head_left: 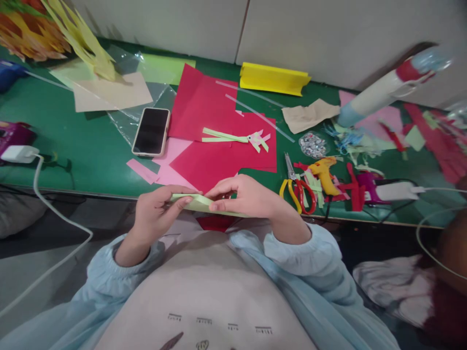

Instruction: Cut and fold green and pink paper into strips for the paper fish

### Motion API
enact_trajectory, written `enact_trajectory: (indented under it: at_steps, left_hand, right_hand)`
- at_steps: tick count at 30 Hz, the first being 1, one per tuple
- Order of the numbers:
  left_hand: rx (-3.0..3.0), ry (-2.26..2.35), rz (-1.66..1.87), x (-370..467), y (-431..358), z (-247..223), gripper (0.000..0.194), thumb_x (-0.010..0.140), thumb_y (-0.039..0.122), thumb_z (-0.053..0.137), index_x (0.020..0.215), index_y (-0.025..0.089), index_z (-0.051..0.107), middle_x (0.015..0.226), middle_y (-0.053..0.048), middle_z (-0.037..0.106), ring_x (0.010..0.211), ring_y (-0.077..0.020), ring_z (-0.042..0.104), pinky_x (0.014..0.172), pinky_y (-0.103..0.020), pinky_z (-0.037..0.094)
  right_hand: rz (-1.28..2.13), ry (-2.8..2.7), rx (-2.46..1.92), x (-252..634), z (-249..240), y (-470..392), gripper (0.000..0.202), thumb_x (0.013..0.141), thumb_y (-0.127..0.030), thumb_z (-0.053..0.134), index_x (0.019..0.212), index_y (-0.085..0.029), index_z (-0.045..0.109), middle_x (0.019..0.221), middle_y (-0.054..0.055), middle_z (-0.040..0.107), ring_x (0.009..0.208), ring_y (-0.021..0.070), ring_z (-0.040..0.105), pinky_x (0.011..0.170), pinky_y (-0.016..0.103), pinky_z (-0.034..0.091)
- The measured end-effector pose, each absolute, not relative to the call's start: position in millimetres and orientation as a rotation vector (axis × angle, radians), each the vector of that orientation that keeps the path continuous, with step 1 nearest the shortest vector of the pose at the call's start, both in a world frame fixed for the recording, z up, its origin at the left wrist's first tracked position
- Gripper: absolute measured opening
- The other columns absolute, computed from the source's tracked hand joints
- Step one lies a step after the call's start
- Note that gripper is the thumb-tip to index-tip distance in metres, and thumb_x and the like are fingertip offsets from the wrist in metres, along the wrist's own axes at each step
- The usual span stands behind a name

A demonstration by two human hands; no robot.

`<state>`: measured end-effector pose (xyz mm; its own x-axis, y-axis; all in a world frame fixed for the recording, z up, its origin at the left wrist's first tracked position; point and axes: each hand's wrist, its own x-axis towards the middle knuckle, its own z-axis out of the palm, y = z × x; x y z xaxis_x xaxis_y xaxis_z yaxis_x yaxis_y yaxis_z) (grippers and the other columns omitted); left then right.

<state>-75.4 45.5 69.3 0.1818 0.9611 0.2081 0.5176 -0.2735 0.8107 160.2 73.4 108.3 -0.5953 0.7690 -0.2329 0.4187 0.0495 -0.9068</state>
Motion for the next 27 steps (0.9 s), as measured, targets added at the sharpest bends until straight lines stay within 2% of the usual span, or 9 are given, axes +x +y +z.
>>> enact_trajectory:
  at_steps: [5, 13, 18, 27]
  left_hand:
    - [1.781, 1.394, 0.963, -75.6, 45.6, 66.4, 0.024, 0.085, 0.044, 0.067, 0.091, 0.022, 0.077, 0.082, -0.002, 0.078, 0.066, -0.0151, 0.068, 0.058, -0.023, 0.05]
    - [1.554, 1.297, 0.955, -78.5, 46.4, 58.9, 0.025, 0.082, 0.043, 0.071, 0.091, 0.02, 0.073, 0.075, -0.003, 0.076, 0.058, -0.0143, 0.064, 0.051, -0.023, 0.047]
    - [1.5, 1.257, 0.98, -76.4, 45.3, 62.8, 0.021, 0.08, 0.039, 0.075, 0.091, 0.02, 0.075, 0.083, -0.005, 0.079, 0.067, -0.0162, 0.07, 0.058, -0.024, 0.054]
    - [1.501, 1.288, 1.036, -76.8, 42.1, 68.2, 0.018, 0.078, 0.039, 0.076, 0.084, 0.022, 0.078, 0.082, -0.003, 0.079, 0.07, -0.0171, 0.073, 0.068, -0.026, 0.06]
  right_hand:
    - [1.528, -2.005, -1.254, 153.9, 110.0, 69.4, 0.023, 0.08, -0.034, 0.074, 0.095, -0.017, 0.077, 0.083, 0.001, 0.076, 0.073, 0.0114, 0.065, 0.067, 0.021, 0.046]
    - [1.268, -2.082, -1.397, 142.8, 107.5, 63.1, 0.007, 0.08, -0.024, 0.073, 0.082, -0.017, 0.074, 0.077, 0.0, 0.073, 0.068, 0.0094, 0.062, 0.065, 0.022, 0.041]
    - [1.087, -2.157, -1.463, 138.6, 110.8, 58.8, 0.005, 0.081, -0.021, 0.071, 0.079, -0.017, 0.074, 0.075, -0.001, 0.072, 0.066, 0.0086, 0.059, 0.062, 0.022, 0.037]
    - [1.077, -2.208, -1.462, 138.9, 113.1, 58.0, 0.008, 0.083, -0.022, 0.069, 0.08, -0.017, 0.074, 0.079, 0.001, 0.073, 0.067, 0.0087, 0.058, 0.063, 0.022, 0.034]
